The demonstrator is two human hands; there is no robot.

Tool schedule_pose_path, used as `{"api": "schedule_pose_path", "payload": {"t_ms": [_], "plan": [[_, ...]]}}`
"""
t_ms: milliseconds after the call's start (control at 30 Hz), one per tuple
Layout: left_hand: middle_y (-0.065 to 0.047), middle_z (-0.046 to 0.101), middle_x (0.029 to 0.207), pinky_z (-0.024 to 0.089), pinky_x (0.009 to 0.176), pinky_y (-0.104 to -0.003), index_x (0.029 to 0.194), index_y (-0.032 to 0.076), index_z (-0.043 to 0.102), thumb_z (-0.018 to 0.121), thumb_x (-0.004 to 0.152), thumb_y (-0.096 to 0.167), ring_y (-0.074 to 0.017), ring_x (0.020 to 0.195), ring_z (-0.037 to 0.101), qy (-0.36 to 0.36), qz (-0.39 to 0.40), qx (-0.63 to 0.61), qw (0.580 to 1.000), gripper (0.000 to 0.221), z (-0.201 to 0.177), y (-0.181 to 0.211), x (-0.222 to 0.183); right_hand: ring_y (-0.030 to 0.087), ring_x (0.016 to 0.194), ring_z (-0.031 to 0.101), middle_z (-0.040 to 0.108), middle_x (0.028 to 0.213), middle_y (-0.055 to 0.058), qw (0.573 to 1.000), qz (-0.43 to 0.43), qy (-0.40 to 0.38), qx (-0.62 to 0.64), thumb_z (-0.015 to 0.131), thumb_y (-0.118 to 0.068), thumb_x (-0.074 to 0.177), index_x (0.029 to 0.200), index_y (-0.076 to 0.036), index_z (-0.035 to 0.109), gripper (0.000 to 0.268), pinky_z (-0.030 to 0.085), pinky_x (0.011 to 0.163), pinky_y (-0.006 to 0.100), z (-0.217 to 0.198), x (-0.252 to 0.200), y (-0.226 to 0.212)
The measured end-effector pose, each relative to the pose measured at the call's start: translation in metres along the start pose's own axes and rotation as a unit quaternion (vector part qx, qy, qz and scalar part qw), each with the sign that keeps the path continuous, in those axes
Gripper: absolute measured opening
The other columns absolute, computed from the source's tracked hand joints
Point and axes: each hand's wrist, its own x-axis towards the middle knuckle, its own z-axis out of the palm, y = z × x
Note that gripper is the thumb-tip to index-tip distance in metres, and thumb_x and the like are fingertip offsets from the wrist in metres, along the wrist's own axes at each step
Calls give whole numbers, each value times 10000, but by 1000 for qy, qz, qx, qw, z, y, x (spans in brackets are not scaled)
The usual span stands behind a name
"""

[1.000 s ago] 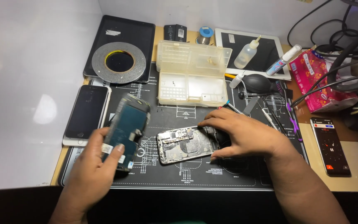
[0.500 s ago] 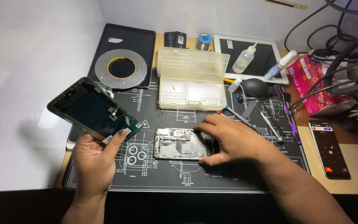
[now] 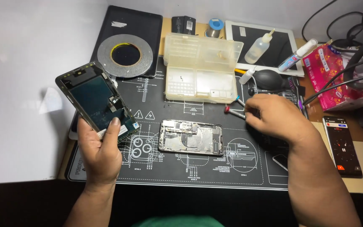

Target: Connecting a replacement screen to a mobile phone chassis and securing internal components with a precision screwdriver.

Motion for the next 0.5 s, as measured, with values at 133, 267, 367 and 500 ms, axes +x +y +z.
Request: {"api": "schedule_pose_path", "payload": {"t_ms": [133,267,367,500], "plan": [[-120,632,1272,523,1066,-338,1394,20,476,560,980,63,-213,1169,621,-2,-7,-12,1000,425,-3,0,-1,201,906,684,721,953,-31,999,-23,2,48,598,-304,822,973,-202,744,234,519,760,389,-1,-2,-7],[-124,614,1322,509,1108,-345,1425,23,454,543,976,50,-219,1217,608,-13,-16,-29,999,459,-2,2,-1,229,877,689,714,942,1,997,-62,-29,47,646,-317,858,979,-167,718,206,517,781,374,6,-1,-2],[-120,608,1326,514,1108,-350,1422,24,455,536,970,45,-222,1228,599,-22,-16,-33,999,460,-2,6,0,187,855,716,755,984,-14,984,-130,-64,103,638,-269,832,1046,-170,723,251,545,755,331,-5,-10,4],[-91,630,1261,506,1095,-334,1330,38,506,546,967,55,-197,1184,608,-21,-10,3,1000,366,-3,6,-1,174,990,707,710,1090,-19,983,-97,-132,88,703,-214,723,1111,-190,653,392,534,880,328,0,-13,1]]}}
